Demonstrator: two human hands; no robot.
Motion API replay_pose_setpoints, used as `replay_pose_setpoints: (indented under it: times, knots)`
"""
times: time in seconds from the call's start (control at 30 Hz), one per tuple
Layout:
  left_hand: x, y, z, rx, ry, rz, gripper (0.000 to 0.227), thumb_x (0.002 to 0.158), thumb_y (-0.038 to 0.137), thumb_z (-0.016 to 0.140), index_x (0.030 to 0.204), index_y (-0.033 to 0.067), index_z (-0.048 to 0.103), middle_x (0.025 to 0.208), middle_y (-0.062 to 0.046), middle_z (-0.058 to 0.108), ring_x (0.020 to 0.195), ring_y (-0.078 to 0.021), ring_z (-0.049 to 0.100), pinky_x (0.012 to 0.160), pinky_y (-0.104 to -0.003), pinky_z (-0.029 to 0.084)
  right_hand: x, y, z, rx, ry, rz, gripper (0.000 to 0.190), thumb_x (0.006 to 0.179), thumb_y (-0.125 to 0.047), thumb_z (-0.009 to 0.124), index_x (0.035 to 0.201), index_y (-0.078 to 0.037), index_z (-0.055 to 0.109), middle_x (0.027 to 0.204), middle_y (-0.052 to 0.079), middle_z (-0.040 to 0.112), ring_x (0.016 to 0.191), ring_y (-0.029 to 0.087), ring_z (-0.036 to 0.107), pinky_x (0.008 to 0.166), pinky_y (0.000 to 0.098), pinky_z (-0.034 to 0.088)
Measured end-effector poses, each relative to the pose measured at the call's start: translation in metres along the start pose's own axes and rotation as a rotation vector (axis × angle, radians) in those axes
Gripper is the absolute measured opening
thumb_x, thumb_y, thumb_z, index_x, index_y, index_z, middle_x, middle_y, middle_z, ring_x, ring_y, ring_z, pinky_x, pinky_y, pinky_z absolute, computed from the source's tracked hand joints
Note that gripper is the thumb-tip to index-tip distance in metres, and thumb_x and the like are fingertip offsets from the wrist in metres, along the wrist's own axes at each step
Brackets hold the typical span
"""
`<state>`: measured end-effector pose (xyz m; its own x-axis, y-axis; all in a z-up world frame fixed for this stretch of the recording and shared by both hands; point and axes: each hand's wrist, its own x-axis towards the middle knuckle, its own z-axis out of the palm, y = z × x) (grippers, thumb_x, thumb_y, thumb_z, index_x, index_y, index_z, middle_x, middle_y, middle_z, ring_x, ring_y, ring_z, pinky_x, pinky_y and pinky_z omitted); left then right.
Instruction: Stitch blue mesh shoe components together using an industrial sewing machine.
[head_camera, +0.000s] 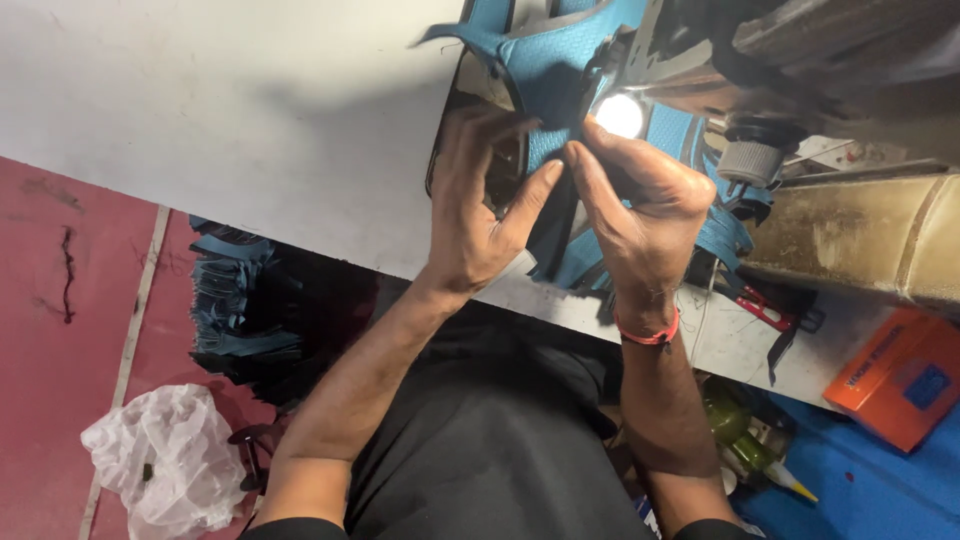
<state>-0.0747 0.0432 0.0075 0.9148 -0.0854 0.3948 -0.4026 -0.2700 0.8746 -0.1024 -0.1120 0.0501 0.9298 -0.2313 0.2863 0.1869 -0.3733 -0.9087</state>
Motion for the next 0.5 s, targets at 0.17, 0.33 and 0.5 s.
replay_pose_setpoints:
  times: [0.17, 0.33, 0.5]
  knots:
    - [0.004, 0.007, -0.011, -0.287, -0.192, -0.106, 0.028, 0.1, 0.006, 0.078, 0.124, 0.0092, 0.062, 0.117, -0.005, 0.069, 0.106, -0.0151, 0.072, 0.09, -0.03, 0.059, -0.002, 0.003, 0.0, 0.061, -0.01, -0.018, 0.021, 0.101, 0.009, 0.077, 0.121, 0.009, 0.072, 0.106, 0.013, 0.078, 0.096, 0.012, 0.074, 0.084, 0.0219, 0.06]
    - [0.012, 0.006, -0.021, -0.325, -0.247, -0.084, 0.028, 0.099, 0.005, 0.078, 0.124, 0.0082, 0.064, 0.122, -0.005, 0.07, 0.116, -0.0146, 0.07, 0.099, -0.03, 0.058, -0.002, 0.002, 0.0, 0.03, -0.013, -0.024, 0.021, 0.101, 0.009, 0.077, 0.122, 0.008, 0.072, 0.106, 0.013, 0.078, 0.095, 0.011, 0.073, 0.084, 0.0219, 0.059]
    - [0.018, 0.002, -0.025, -0.411, -0.323, -0.083, 0.032, 0.101, 0.003, 0.076, 0.13, 0.0072, 0.063, 0.127, -0.006, 0.068, 0.122, -0.0165, 0.066, 0.106, -0.031, 0.056, -0.001, 0.003, 0.0, -0.001, -0.01, -0.045, 0.022, 0.101, 0.008, 0.078, 0.122, 0.008, 0.072, 0.105, 0.013, 0.078, 0.092, 0.01, 0.073, 0.082, 0.0217, 0.059]
